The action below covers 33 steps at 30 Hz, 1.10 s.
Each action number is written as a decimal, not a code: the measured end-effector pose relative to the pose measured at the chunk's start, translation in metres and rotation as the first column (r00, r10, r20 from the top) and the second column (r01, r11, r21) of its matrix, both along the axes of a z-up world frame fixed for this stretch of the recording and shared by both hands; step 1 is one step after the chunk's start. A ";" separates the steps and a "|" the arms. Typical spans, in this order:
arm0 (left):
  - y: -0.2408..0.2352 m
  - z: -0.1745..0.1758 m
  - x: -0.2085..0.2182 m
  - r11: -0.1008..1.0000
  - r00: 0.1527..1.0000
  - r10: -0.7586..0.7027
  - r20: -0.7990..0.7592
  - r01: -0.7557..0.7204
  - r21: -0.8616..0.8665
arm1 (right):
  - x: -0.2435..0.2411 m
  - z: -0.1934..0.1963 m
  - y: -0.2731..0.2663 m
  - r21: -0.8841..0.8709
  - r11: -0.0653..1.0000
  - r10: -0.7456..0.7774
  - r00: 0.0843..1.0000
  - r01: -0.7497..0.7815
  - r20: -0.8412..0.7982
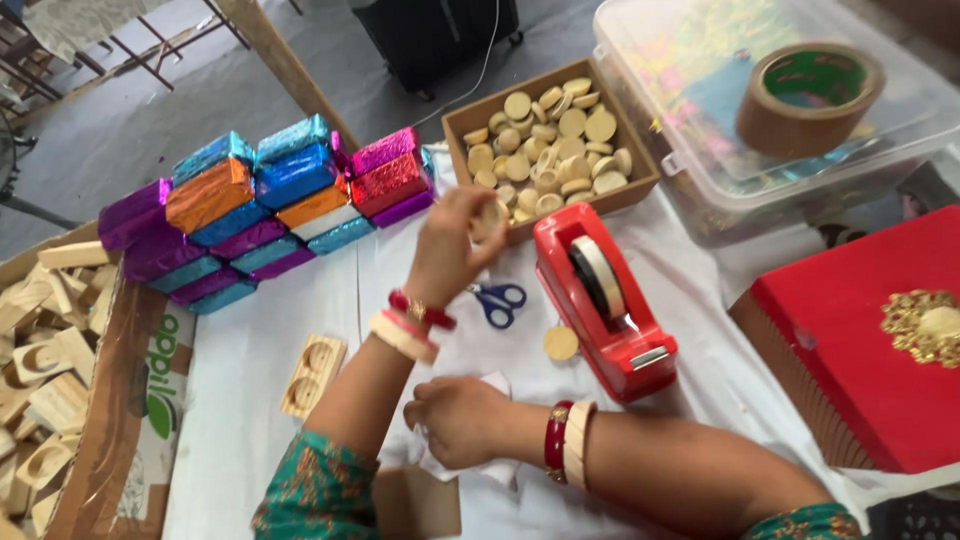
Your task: The person wipes a wooden block with a white cloth, then places it on a sheet of orange foil. They fold the foil around the block to wrap it, smoothing the edges and corners to secure the covering.
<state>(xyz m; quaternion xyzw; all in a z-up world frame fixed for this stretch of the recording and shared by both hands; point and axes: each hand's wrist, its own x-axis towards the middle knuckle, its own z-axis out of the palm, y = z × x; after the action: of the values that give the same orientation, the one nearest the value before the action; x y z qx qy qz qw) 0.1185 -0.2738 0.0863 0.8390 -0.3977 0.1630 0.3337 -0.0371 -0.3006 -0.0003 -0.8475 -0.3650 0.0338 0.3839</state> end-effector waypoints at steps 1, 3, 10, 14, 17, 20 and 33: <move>-0.009 -0.005 0.019 1.000 1.000 -0.005 0.007 0.005 -0.003 | 0.000 0.005 -0.002 -0.003 1.000 -0.005 1.000 0.005 0.007; -0.026 -0.013 0.058 0.989 0.991 0.132 0.014 -0.132 0.066 | 0.000 0.015 -0.004 -0.131 0.991 0.030 0.996 -0.041 -0.082; -0.082 -0.066 0.140 0.918 0.992 0.121 -0.034 -0.099 0.384 | 0.015 -0.039 0.009 0.043 0.987 0.147 0.980 -0.154 0.131; -0.115 -0.048 0.128 0.875 0.941 0.205 -0.268 -0.054 0.481 | 0.024 -0.085 0.025 0.483 0.858 0.290 0.941 -0.176 -0.172; -0.123 -0.034 0.112 0.832 0.881 0.305 -0.361 -0.062 0.551 | 0.025 -0.086 0.024 0.569 0.798 0.405 0.874 -0.196 -0.267; -0.117 -0.037 0.119 0.847 0.861 0.293 -0.415 -0.032 0.531 | 0.025 -0.084 0.025 0.337 0.907 0.275 0.961 -0.254 -0.016; -0.106 -0.096 0.149 0.894 0.872 0.387 -0.302 -0.274 0.355 | 0.032 -0.152 0.050 0.140 0.956 0.271 0.959 -0.258 -0.081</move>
<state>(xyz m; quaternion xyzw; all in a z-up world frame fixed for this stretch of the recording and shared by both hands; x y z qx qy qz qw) 0.2675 -0.3793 -0.0095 0.9512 -0.1978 -0.0028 0.2367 -0.0054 -0.2509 -0.1526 -0.7620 -0.4571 0.1033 0.4470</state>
